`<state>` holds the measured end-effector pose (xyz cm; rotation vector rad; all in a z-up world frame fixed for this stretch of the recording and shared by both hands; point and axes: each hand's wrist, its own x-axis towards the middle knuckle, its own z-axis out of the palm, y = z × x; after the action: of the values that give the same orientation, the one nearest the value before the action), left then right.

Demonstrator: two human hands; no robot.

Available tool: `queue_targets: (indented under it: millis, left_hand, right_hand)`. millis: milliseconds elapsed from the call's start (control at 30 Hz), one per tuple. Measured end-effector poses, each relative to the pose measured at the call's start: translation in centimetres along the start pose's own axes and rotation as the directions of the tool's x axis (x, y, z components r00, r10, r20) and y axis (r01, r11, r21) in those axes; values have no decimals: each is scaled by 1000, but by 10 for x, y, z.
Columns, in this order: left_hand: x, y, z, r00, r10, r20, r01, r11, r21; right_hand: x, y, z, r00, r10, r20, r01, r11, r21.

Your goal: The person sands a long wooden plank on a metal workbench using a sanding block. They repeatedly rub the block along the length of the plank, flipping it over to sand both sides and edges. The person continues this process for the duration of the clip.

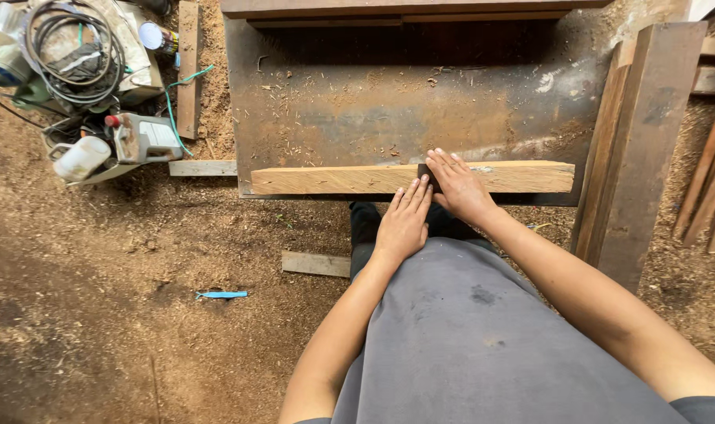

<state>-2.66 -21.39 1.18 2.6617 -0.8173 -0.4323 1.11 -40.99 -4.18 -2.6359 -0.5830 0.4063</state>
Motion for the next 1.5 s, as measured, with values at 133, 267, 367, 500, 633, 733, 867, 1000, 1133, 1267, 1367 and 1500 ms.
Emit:
queue_targets:
  millis: [133,267,367,500,633,733,867,1000,1133,1267,1367,1500]
  left_hand:
    - [-5,-13,-4,1000,8,5,-8,1000,-6]
    - [-7,-19,-5,999,30,14,-30,999,-16]
    - [-6,-20,-6,999,41,14,-41,999,-28]
    - [-7,-20,-7,999,35,7,-35,999,-18]
    - [-7,-19,-5,999,-20,-29,20,1000,-1]
    - [-16,-21,-3,990,-112,-88,112,994,1]
    - [-26,-28,-1,959,-247,-141,246,969,-22]
    - [-36,-32,2,929,-306,-207,305,952,-38]
    - [-40,-43,-3,955,-248,-161,232,966,-112]
    - [-45,-61,-16,983,-129,-128,107,981,-163]
    - [-41,-84,-29,996,10,-91,-24,988,-153]
    - [-41,-127,-35,984,172,-41,-176,978,-113]
  right_hand:
    - [10,-6,0,1000,-15,20,15,1000,-12]
    - [10,-8,-1,999,-5,50,7,999,-39]
    - [10,-8,-3,999,-2,54,4,999,-41]
    - [11,-8,-3,999,-7,45,8,1000,-9]
    - [20,-11,0,998,-21,63,21,1000,3]
    - [37,-25,14,996,-73,53,74,997,-11]
    - [61,-41,29,983,-180,41,179,984,7]
    - [69,-49,35,975,-220,36,219,976,17]
    - [68,-46,28,975,-219,33,215,972,95]
    - [57,-49,12,986,-169,10,162,959,233]
    - [58,-56,-6,993,-104,49,85,952,294]
    - [61,-78,-15,984,108,140,-144,949,279]
